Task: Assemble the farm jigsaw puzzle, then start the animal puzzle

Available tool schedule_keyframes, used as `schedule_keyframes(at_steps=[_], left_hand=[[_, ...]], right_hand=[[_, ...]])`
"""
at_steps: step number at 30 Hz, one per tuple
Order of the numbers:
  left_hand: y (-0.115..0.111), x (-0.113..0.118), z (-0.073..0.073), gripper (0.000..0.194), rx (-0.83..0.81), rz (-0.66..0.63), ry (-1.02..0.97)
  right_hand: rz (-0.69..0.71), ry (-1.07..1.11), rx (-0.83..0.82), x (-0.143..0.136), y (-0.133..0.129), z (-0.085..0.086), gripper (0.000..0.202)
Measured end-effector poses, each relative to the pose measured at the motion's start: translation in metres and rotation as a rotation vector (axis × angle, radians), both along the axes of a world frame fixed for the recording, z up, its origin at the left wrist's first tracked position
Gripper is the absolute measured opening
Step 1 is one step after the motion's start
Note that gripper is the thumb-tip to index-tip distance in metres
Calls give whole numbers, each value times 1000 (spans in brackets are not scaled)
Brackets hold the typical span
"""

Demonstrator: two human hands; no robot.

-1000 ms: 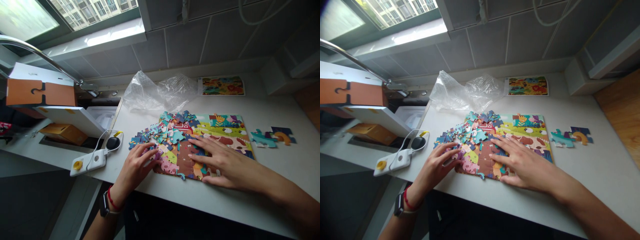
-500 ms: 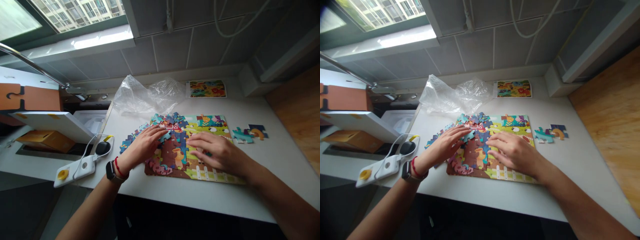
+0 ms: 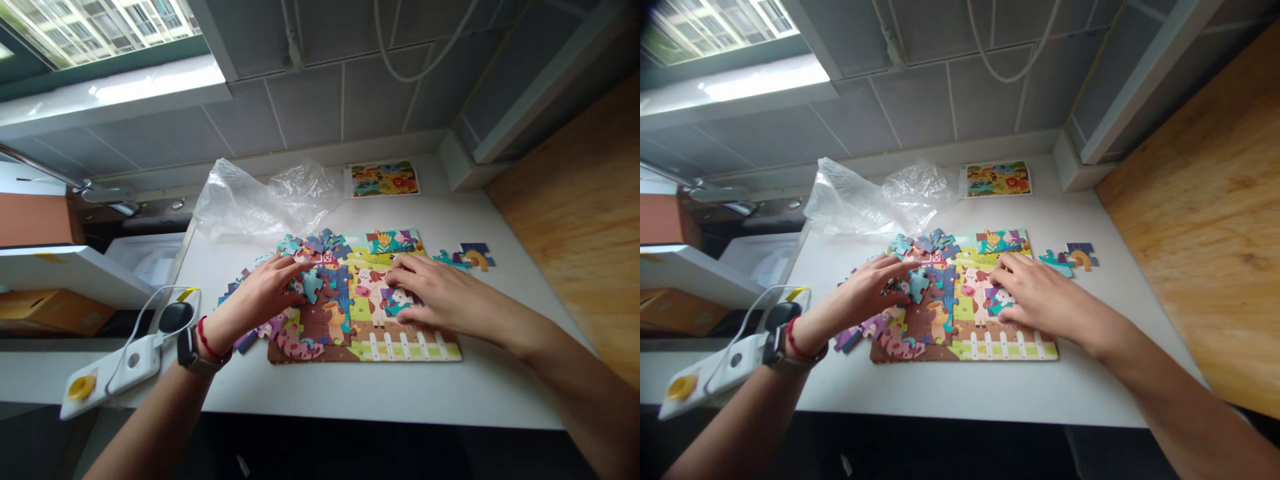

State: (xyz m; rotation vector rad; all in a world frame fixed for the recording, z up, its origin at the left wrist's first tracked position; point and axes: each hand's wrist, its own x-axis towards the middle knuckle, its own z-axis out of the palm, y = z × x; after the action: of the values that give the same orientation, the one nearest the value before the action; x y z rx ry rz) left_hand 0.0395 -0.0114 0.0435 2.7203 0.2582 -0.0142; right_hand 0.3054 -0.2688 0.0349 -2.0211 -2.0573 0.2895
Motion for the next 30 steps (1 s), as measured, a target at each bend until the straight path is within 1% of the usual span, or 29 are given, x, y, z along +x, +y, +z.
schedule_keyframes(at_steps=[4,6,9,13,18,22,24,26,28,30], left_hand=[[3,4,1,67,-48,-4,16],[4,3,4,69,-78,-16,28],[4,1,9,70,-100,-18,60],[2,0,13,71,-110,-18,80],[1,1,14,72,-96,-32,74],[0,5,19,69,-10,-30,141],[-2,7,22,66,51,-22,162],[-3,8,25,59,71,-14,178],[-2,7,27,47,20,-5,179],[0,6,29,30,-77,-1,150]], right_hand=[[13,131,-25,2,5,-2,33],[33,212,11,0,7,-5,36],[82,295,106,-8,9,-10,44],[124,299,224,-16,11,-14,40],[103,289,342,-13,13,-16,37],[46,296,350,-9,13,-19,33],[15,313,333,-7,13,-21,33],[-9,330,318,-5,14,-23,32],[-24,346,312,-4,14,-24,31],[-38,378,322,-4,13,-23,32]])
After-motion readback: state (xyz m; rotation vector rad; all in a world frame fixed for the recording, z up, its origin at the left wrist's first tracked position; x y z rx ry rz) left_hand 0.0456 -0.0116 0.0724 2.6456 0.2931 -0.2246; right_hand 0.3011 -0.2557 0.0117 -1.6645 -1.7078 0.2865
